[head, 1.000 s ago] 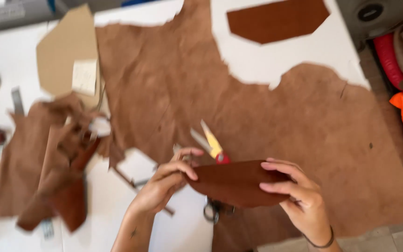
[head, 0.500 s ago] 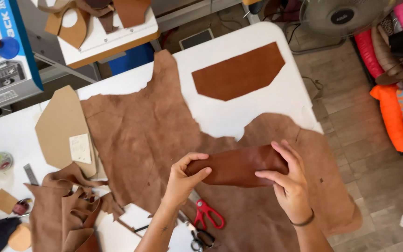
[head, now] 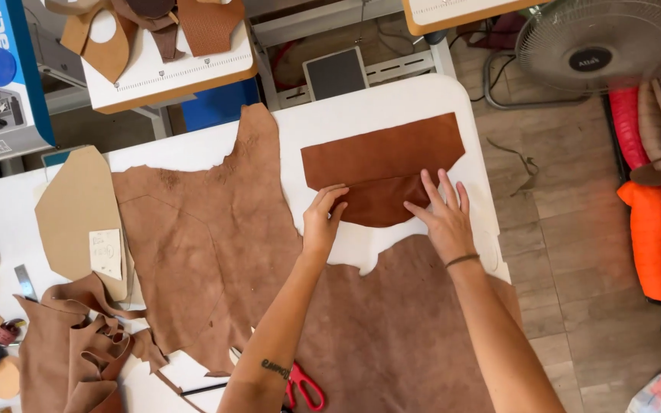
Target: Cutting out pattern pieces from a brown leather hide using scissors on a workshop table.
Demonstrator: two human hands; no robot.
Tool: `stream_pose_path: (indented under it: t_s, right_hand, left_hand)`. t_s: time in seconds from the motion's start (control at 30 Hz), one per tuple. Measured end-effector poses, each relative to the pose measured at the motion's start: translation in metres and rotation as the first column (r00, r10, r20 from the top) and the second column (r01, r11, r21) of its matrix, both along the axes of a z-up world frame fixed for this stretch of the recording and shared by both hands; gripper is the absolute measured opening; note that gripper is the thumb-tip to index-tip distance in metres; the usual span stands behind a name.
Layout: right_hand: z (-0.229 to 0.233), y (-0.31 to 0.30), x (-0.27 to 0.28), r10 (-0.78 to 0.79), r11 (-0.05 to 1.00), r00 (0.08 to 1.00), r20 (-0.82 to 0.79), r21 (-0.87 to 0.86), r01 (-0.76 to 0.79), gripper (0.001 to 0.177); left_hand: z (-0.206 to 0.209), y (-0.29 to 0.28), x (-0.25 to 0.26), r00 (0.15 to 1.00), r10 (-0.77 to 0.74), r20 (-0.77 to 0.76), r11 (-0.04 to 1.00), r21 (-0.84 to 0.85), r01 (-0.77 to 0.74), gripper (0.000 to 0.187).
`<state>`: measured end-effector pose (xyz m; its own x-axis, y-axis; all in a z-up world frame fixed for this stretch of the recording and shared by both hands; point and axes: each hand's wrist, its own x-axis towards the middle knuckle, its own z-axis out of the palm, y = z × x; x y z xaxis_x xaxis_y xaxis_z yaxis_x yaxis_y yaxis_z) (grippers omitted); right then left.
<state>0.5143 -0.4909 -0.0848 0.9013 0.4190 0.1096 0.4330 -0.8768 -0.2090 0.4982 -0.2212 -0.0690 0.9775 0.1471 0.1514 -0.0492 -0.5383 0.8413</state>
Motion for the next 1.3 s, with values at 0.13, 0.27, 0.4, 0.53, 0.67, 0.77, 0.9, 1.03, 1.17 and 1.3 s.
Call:
stream_pose_path:
  t_s: [0.13,0.27,0.4,0.53,0.67,0.77,0.9,1.03,1.17,1.3]
  right_hand:
    - [-0.032,0.023,-0.013,-0.042,0.998,0.983,0.178,0.057,0.032,0.038]
    - [-0.037,0.061,-0.017,0.037,0.988,0.996,0.079,0.145,-0.048,0.058]
    - [-0.042,0.058,-0.018,0.021,1.000,0.999,-0.030,-0.004,-0.022,0.064]
    - [-0.043,0.046,-0.011,-0.117,0.993,0.982,-0.148,-0.033,0.113,0.070]
    - [-0.040,0.047,0.001,-0.278,0.961,0.937,-0.214,-0.048,0.274,0.071]
    - [-0.037,0.050,0.003,-0.303,0.953,0.924,-0.236,-0.043,0.301,0.073]
    - [-0.041,0.047,0.005,-0.289,0.957,0.931,-0.224,-0.045,0.286,0.076]
    - [-0.042,0.045,0.005,-0.288,0.958,0.935,-0.207,-0.051,0.284,0.077]
    - [-0.044,0.039,0.010,-0.238,0.971,0.951,-0.195,-0.028,0.237,0.078]
    - [-0.035,0.054,0.009,-0.084,0.996,0.989,-0.119,-0.008,0.084,0.070]
  left_hand:
    - [-0.076,-0.013,-0.003,0.957,0.060,0.285,0.894,0.412,-0.179,0.034]
    - [-0.085,-0.052,-0.004,0.933,-0.269,0.238,0.764,0.643,0.056,0.046]
    - [-0.061,-0.062,-0.019,0.990,-0.130,0.052,0.740,0.670,0.062,0.062]
    - [-0.062,-0.071,-0.025,0.989,0.082,-0.126,0.730,0.683,0.026,0.081]
    - [-0.051,-0.072,-0.018,0.960,0.201,-0.193,0.751,0.659,-0.025,0.073]
    - [-0.055,-0.063,-0.019,0.961,0.183,-0.206,0.750,0.661,-0.001,0.067]
    - [-0.061,-0.056,-0.028,0.959,0.143,-0.247,0.756,0.652,0.055,0.070]
    - [-0.059,-0.058,-0.029,0.953,0.162,-0.256,0.747,0.663,0.052,0.073]
    - [-0.049,-0.061,-0.033,0.942,0.195,-0.271,0.751,0.659,0.034,0.077]
    - [-0.046,-0.063,-0.045,0.956,0.168,-0.241,0.763,0.646,0.029,0.076]
